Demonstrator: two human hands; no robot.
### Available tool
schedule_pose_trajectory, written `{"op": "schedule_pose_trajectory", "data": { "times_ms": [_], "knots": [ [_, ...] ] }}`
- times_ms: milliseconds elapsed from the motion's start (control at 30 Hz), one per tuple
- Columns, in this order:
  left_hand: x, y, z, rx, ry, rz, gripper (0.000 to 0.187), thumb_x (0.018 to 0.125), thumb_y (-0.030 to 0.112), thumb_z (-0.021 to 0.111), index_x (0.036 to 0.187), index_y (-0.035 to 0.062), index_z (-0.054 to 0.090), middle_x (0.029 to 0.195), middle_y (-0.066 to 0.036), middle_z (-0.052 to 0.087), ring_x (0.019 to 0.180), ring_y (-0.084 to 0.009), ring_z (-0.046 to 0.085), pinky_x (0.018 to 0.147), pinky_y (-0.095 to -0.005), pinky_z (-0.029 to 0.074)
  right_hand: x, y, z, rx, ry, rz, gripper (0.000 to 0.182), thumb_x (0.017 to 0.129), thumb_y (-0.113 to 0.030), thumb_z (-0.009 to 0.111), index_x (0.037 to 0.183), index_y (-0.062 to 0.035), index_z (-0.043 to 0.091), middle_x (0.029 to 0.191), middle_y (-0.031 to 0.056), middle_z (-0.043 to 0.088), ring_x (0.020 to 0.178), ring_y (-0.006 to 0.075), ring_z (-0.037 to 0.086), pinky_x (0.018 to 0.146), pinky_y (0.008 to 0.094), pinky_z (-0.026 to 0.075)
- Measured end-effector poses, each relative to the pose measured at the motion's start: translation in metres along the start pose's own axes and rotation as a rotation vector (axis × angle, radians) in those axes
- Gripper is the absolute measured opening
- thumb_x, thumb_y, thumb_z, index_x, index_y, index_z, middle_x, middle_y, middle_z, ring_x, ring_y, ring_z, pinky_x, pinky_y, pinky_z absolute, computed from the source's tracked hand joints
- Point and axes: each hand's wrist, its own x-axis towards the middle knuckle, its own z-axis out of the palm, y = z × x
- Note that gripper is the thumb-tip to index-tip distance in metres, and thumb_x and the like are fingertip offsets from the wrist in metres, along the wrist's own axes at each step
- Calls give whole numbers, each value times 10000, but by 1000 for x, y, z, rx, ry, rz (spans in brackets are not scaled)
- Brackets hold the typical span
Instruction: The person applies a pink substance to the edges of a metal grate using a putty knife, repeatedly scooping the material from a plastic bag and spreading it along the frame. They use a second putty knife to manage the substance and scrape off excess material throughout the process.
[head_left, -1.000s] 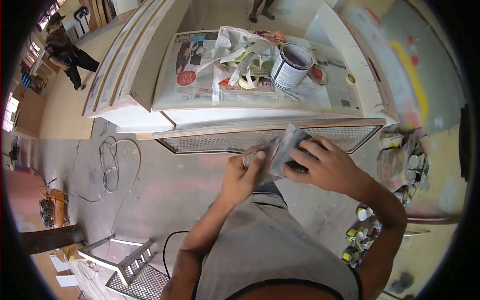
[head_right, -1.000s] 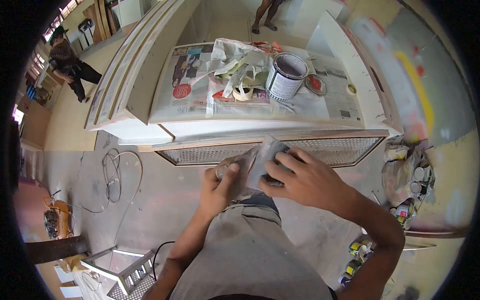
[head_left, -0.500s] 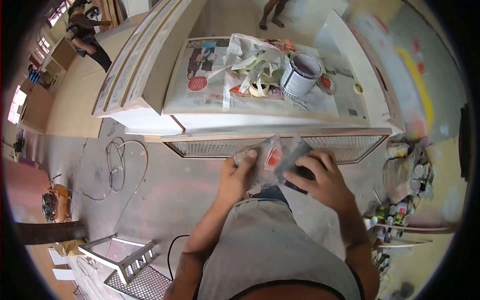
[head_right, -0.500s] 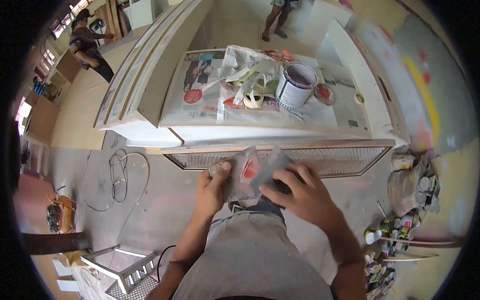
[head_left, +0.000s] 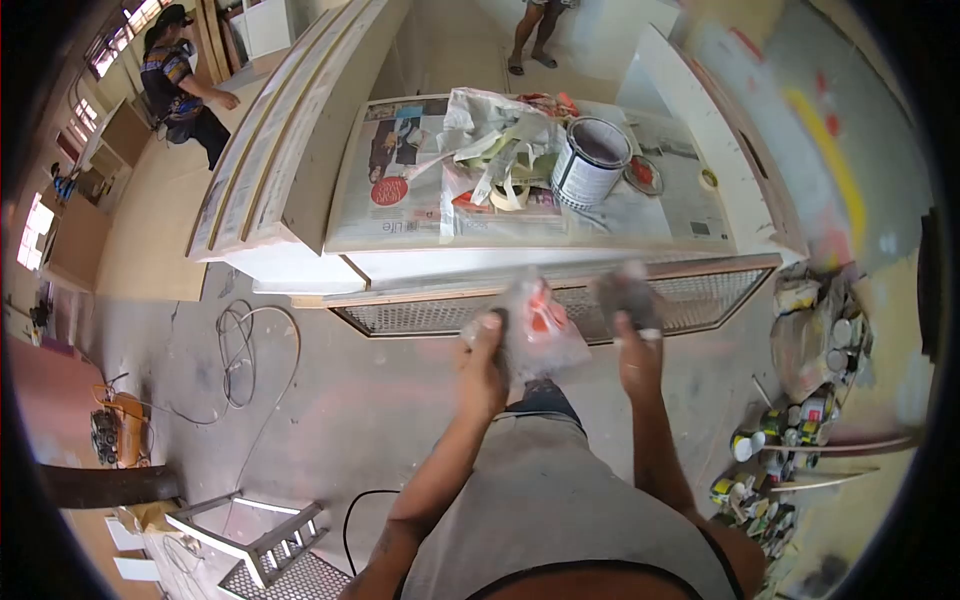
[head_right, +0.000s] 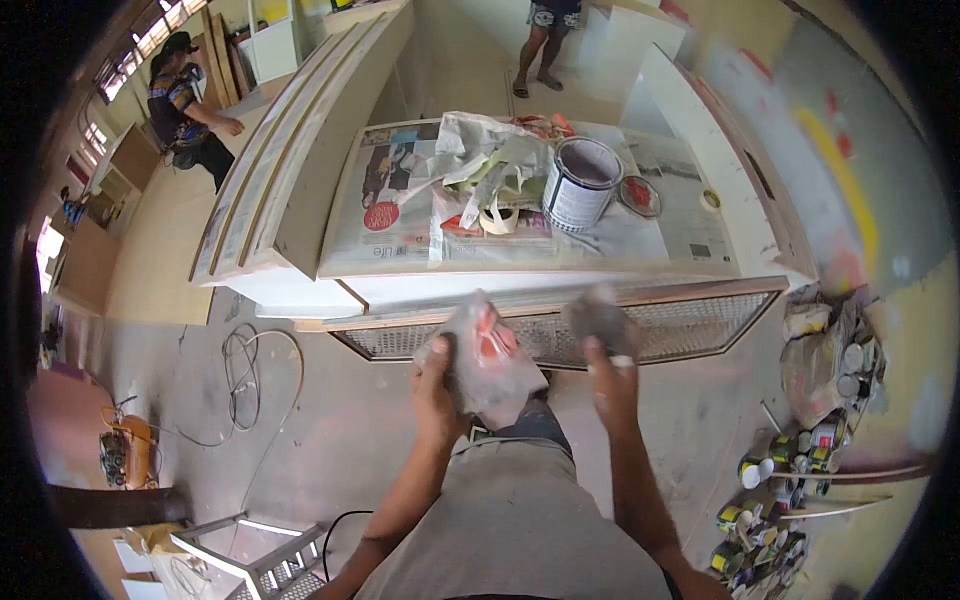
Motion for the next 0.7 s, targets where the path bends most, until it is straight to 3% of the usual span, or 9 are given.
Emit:
{"op": "schedule_pose_trajectory", "data": {
  "times_ms": [33, 100, 167, 267, 367, 400, 533, 633, 700],
  "knots": [
    [3, 2, 1, -3, 4, 8, 457, 985, 358, 588, 1244, -19, 593, 1128, -84, 643, 1025, -164, 608, 915, -325, 485, -11, -9, 7, 583, 319, 275, 416, 894, -50, 623, 1305, -53, 564, 1259, 91, 595, 1170, 285, 573, 1013, 423, 454],
    [7, 8, 3, 97, 62, 111, 484, 982, 365, 602, 1259, -32, 579, 1116, -90, 640, 1019, -176, 602, 930, -330, 469, -24, -65, 29, 809, 394, 290, 355, 985, -174, 569, 1304, -19, 557, 1259, 93, 612, 1129, 228, 610, 958, 389, 503],
    [7, 5, 6, 161, 72, 137, 498, 981, 368, 610, 1267, -38, 573, 1109, -93, 638, 1017, -182, 600, 937, -333, 460, -35, -80, 55, 771, 432, 317, 386, 970, -245, 591, 1280, -14, 580, 1164, 98, 644, 1046, 198, 641, 875, 357, 533],
    [2, 2, 12, 374, -29, 265, 444, 1001, 335, 573, 1240, -38, 608, 1055, -104, 669, 962, -187, 624, 893, -331, 476, -29, -85, 61, 510, 303, 488, 316, 931, -271, 642, 1116, -15, 651, 838, 29, 660, 635, 123, 636, 479, 254, 470],
    [-1, 18, 9, 842, -247, 426, 371, 1009, 263, 538, 1218, -29, 630, 1013, -183, 702, 878, -211, 679, 797, -308, 502, -10, -71, 58, 497, 297, 433, 291, 924, -269, 655, 1081, -24, 651, 786, 11, 648, 559, 107, 604, 394, 248, 408],
    [0, 22, 5, 948, -358, 483, 351, 997, 238, 548, 1214, -24, 636, 980, -196, 707, 832, -219, 693, 759, -316, 514, -4, -74, 54, 505, 293, 428, 302, 933, -259, 638, 1104, -11, 635, 868, 43, 659, 695, 133, 646, 544, 261, 502],
    [9, 30, -27, 992, -622, 381, 355, 963, 245, 585, 1201, -9, 656, 920, -170, 718, 756, -235, 710, 712, -345, 543, 15, -62, 41, 687, 378, 196, 416, 962, -201, 576, 1290, 50, 532, 1192, 139, 622, 1104, 243, 602, 980, 373, 461],
    [-2, 1, -34, 685, -339, 58, 400, 973, 342, 586, 1215, 28, 634, 927, -95, 706, 722, -239, 697, 676, -371, 558, 5, -72, 22, 117, 110, -172, 282, 912, -100, 640, 1180, -17, 602, 1098, 105, 622, 1046, 219, 598, 912, 383, 487],
    [-2, 10, 5, -201, -59, -419, 392, 981, 383, 577, 1217, 71, 582, 986, -50, 671, 789, -224, 683, 692, -384, 569, -3, -70, 16, -46, -237, -522, 310, 808, -50, 677, 1117, -64, 657, 1142, 126, 578, 1032, 281, 565, 908, 411, 461]
  ]
}}
